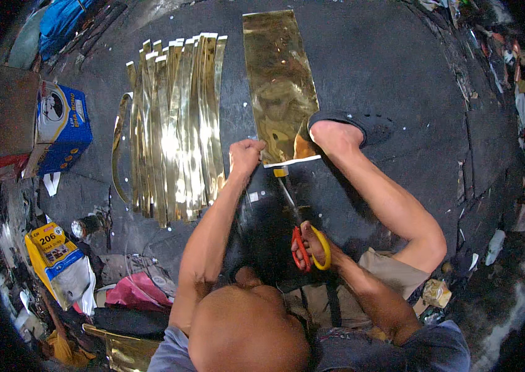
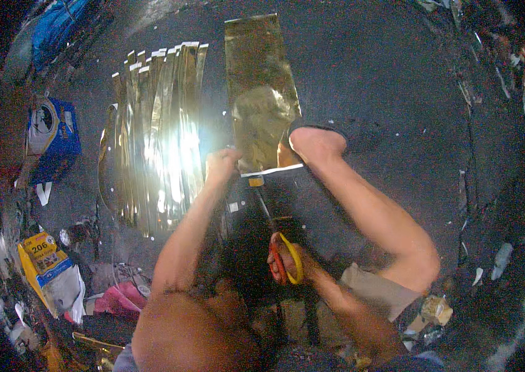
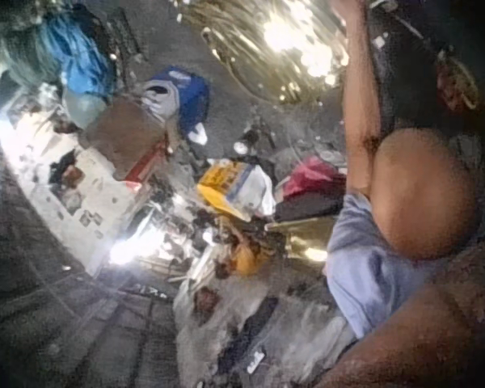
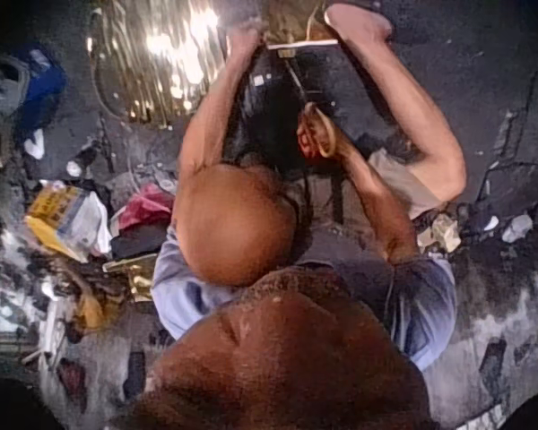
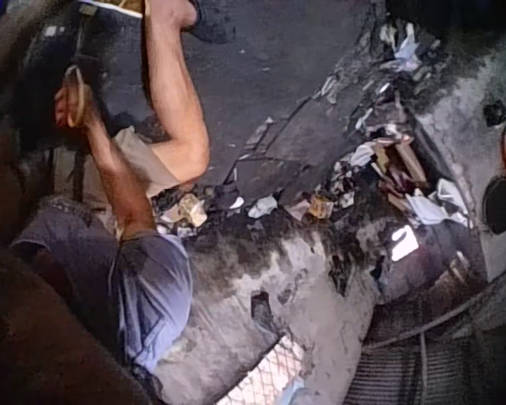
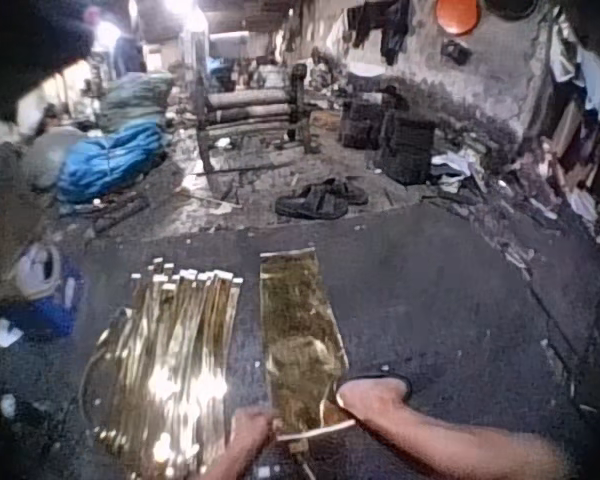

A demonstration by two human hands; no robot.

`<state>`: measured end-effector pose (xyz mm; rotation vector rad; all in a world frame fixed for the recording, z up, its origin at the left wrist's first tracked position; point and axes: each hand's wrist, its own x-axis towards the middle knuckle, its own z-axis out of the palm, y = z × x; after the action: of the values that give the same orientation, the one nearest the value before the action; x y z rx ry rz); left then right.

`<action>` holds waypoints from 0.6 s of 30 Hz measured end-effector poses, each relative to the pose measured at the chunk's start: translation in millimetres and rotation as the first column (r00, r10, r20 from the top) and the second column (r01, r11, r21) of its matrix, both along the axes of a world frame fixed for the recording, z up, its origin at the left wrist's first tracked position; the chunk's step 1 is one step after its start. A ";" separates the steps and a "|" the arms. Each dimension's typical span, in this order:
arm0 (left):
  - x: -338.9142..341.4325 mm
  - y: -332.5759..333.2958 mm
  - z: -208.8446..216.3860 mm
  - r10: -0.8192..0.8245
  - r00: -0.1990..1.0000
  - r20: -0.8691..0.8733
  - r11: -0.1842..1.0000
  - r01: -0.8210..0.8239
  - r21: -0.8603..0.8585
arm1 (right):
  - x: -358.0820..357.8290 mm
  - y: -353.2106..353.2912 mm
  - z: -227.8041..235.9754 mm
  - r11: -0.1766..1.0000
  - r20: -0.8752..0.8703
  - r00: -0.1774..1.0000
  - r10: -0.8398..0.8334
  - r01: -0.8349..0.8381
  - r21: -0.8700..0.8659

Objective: The person sits on the floor and uses yellow-handled scissors to cut a large sheet of gold foil into narrow strips. The person holds the foil with the left hand and cuts with the right hand, stacking the cut strips to the left.

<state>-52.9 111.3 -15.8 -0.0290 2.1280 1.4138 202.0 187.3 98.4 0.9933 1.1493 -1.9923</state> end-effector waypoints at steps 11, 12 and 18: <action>-8.1 5.5 22.9 -0.052 0.988 0.147 0.998 0.048 0.029 | -33.8 -25.5 -35.6 0.997 0.075 0.995 -0.067 0.065 0.028; -8.6 5.5 23.3 -0.057 0.988 0.146 0.998 0.054 0.028 | -34.6 -23.7 -37.9 0.996 0.063 0.995 -0.074 0.071 0.045; 5.9 0.6 2.4 -0.134 0.987 -0.084 0.977 0.118 -0.178 | -49.4 -22.6 -56.9 0.974 -0.001 0.998 -0.063 0.062 0.216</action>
<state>-47.0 111.9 -13.4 0.1075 2.2829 1.1770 152.6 164.7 41.5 1.1556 1.3701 -1.9407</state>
